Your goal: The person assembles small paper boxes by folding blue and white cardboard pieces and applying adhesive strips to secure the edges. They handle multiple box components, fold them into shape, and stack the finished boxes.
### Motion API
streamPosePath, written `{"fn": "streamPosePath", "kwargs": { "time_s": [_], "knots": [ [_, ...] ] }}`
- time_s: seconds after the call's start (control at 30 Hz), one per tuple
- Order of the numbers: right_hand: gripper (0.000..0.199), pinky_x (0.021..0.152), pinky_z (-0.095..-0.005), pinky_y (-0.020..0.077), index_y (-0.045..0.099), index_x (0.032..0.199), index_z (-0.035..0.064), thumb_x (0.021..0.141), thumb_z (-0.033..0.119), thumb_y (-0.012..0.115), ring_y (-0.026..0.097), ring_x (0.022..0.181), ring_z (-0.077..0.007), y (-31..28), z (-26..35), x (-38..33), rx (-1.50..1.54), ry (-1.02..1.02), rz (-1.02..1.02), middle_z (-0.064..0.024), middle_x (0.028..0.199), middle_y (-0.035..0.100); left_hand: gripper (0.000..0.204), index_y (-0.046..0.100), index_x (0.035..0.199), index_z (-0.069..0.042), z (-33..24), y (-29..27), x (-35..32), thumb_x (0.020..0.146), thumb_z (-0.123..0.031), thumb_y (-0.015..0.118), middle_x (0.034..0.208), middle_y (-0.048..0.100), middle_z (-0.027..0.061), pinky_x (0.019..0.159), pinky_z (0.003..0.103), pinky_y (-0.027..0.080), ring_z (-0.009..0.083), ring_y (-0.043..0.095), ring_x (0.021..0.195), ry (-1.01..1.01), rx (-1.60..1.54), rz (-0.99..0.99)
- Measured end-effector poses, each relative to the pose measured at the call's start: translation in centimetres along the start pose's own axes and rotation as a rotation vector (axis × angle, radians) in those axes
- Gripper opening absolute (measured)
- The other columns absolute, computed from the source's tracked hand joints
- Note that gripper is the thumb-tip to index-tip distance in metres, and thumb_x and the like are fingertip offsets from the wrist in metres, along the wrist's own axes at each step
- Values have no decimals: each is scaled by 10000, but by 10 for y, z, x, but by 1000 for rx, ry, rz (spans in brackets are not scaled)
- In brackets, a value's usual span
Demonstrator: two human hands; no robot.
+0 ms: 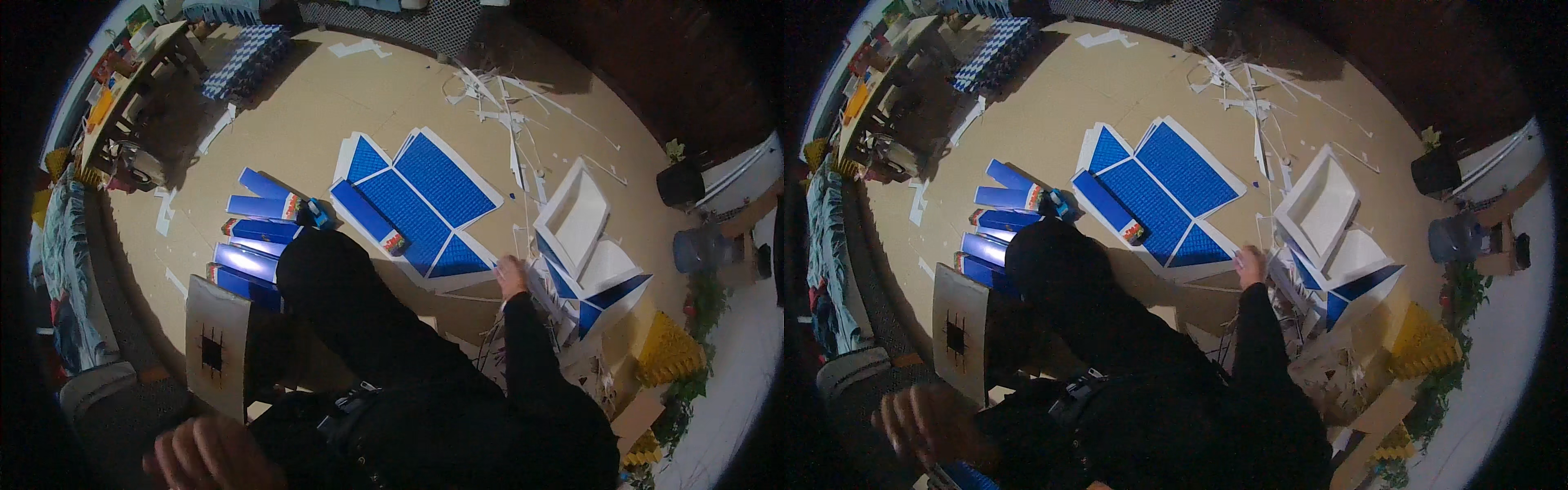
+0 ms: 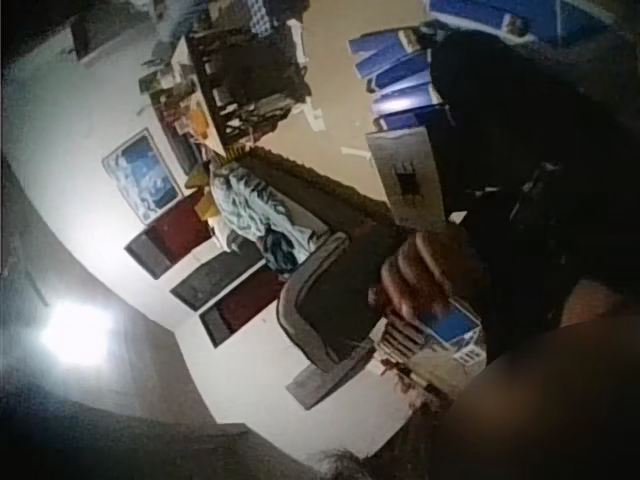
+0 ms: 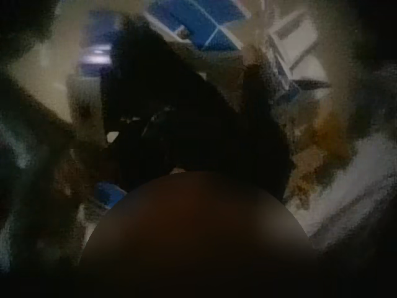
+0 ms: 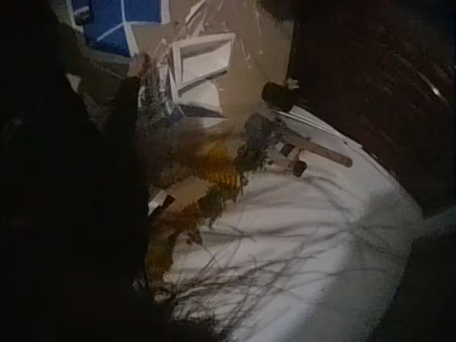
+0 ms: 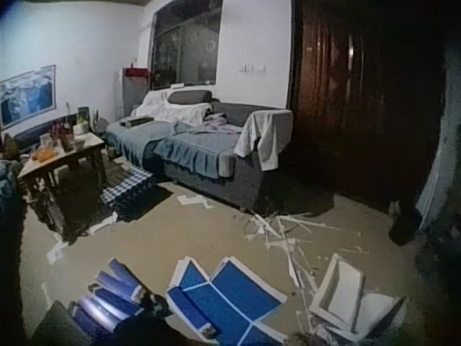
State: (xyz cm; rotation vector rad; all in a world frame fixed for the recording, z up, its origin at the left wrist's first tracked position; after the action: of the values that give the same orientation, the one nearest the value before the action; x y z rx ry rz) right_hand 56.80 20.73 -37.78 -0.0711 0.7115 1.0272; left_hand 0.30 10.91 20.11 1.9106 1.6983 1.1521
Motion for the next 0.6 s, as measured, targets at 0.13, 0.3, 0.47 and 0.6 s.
{"fn": "streamPosePath", "kwargs": {
  "time_s": [0.13, 0.3, 0.47, 0.6],
  "knots": [
    [700, 1001, -445, 403, 450, 1307, 31, 762, 299, 798, 496, 1195, -331, 70, 5, -9, -973, -93, -48, -162, 1286, 524, 269, 577, 1147, -80, 16, -61, -9, 1018, -277, 448, 1000, 614, 46, 923, 329, 453, 177, 571, 940, -51, 18, -280],
    [892, 1018, -421, 419, 409, 1350, 79, 634, 314, 887, 442, 1259, -331, 123, 23, -11, -1542, -229, -236, -152, 1365, 458, 268, 588, 1142, -91, 24, -131, -51, 1019, -288, 455, 888, 565, 24, 812, 292, 440, 141, 507, 791, -38, -41, -656],
    [875, 1082, -437, 346, 392, 1339, 70, 654, 301, 885, 407, 1270, -359, 131, 16, 7, -1690, -98, -208, -183, 1338, 443, 282, 585, 1144, -87, 24, -156, -74, 1020, -304, 453, 790, 498, 12, 731, 285, 425, 129, 445, 699, -9, -23, -812],
    [880, 1077, -433, 353, 396, 1319, 71, 631, 293, 899, 414, 1264, -355, 125, 17, 16, -1700, -157, -244, -179, 1312, 454, 281, 583, 1143, -81, 33, -155, -60, 1021, -298, 453, 798, 495, 15, 730, 286, 426, 130, 449, 708, -29, -30, -834]
  ]
}}
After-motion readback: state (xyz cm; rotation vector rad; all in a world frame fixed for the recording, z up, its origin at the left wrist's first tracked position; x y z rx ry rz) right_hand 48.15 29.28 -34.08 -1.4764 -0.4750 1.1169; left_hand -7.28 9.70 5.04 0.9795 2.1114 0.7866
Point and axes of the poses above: each hand's wrist, its own x-axis towards the middle knuckle, its own y-axis out of the palm, z = x × y, the point moved 9 cm from there along x, towards the middle knuckle
